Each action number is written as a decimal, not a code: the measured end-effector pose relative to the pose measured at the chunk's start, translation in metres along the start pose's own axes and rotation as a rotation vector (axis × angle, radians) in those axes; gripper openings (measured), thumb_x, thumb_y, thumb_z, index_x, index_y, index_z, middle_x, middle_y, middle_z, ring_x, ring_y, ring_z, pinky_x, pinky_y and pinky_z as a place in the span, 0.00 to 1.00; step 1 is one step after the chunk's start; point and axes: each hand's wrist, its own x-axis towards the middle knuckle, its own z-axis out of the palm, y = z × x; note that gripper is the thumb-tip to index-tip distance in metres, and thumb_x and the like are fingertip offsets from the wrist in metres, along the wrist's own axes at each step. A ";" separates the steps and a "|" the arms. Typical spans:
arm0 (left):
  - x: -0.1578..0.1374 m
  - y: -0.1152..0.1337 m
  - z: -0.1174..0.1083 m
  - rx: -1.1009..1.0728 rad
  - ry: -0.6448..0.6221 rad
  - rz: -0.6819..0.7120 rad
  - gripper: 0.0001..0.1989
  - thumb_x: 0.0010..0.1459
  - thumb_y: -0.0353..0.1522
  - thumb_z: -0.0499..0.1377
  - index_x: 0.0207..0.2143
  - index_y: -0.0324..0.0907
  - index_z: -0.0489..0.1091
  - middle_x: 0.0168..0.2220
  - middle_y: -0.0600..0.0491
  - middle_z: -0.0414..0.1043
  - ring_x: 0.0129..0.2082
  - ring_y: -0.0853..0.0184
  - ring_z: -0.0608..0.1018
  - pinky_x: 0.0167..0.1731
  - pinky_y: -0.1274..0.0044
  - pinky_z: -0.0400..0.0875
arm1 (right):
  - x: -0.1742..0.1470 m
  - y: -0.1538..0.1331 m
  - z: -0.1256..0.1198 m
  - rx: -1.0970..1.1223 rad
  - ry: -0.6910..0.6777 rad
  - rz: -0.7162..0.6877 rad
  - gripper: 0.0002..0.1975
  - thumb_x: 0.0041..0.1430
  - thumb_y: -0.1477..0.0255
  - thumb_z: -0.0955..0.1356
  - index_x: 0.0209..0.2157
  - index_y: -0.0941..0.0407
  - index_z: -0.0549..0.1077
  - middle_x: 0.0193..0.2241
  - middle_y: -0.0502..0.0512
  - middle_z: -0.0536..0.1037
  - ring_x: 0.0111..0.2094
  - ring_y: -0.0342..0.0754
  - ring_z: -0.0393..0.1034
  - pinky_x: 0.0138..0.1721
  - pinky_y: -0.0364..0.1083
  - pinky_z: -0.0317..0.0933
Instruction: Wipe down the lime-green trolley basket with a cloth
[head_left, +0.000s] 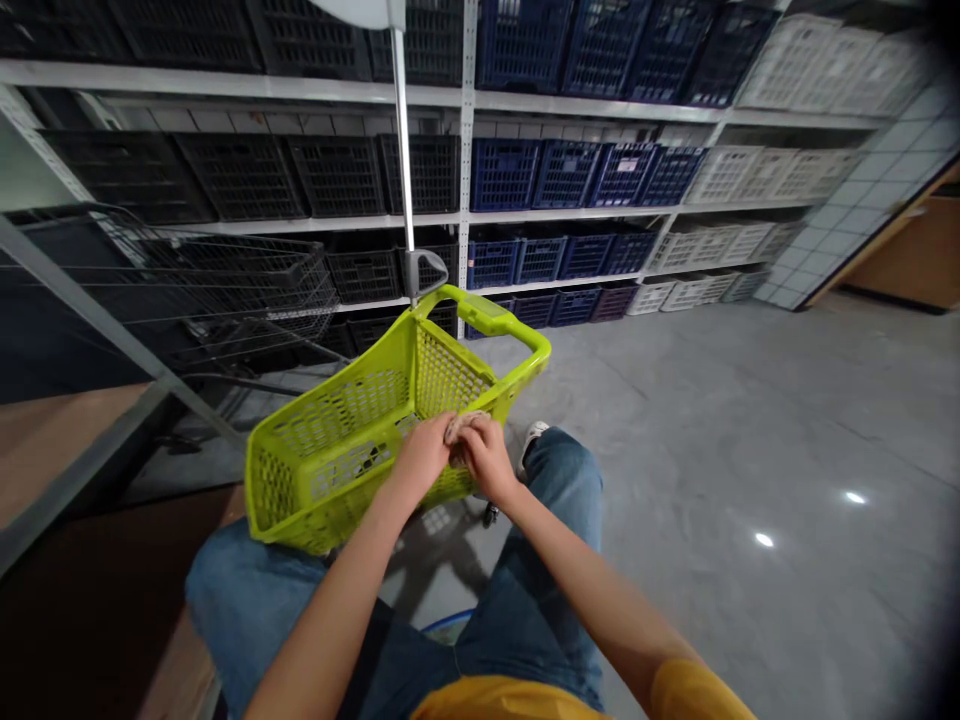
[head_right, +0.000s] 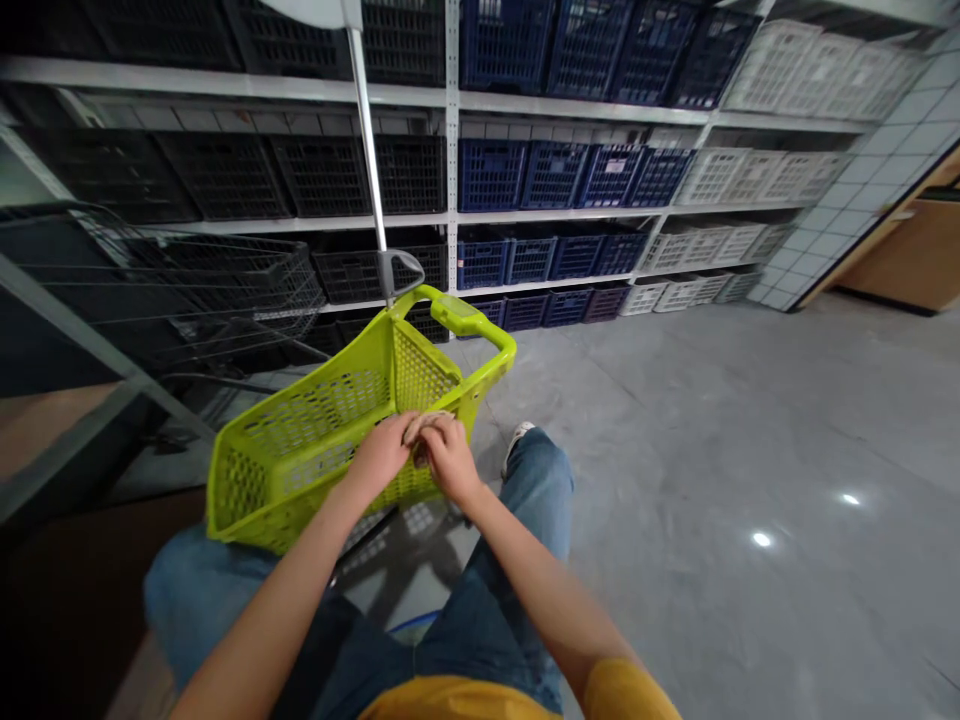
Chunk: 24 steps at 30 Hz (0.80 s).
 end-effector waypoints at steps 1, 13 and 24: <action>-0.008 -0.009 -0.004 0.032 -0.024 -0.045 0.12 0.65 0.35 0.55 0.49 0.45 0.72 0.42 0.49 0.79 0.40 0.62 0.80 0.39 0.75 0.68 | -0.001 0.003 0.001 0.006 -0.023 -0.029 0.10 0.63 0.77 0.63 0.42 0.51 0.73 0.42 0.55 0.70 0.44 0.51 0.65 0.45 0.50 0.64; -0.057 -0.057 -0.004 0.255 0.012 -0.173 0.20 0.69 0.44 0.46 0.38 0.43 0.73 0.35 0.47 0.79 0.35 0.62 0.79 0.32 0.76 0.62 | -0.004 -0.012 0.043 0.137 -0.007 0.079 0.11 0.64 0.76 0.62 0.46 0.54 0.72 0.43 0.58 0.70 0.47 0.50 0.66 0.50 0.50 0.65; -0.054 -0.057 -0.001 0.169 0.083 -0.196 0.16 0.67 0.40 0.51 0.50 0.46 0.73 0.41 0.48 0.81 0.40 0.61 0.81 0.37 0.75 0.68 | -0.011 -0.034 0.079 0.084 0.215 0.332 0.15 0.62 0.75 0.60 0.49 0.55 0.70 0.48 0.62 0.65 0.54 0.55 0.62 0.58 0.59 0.60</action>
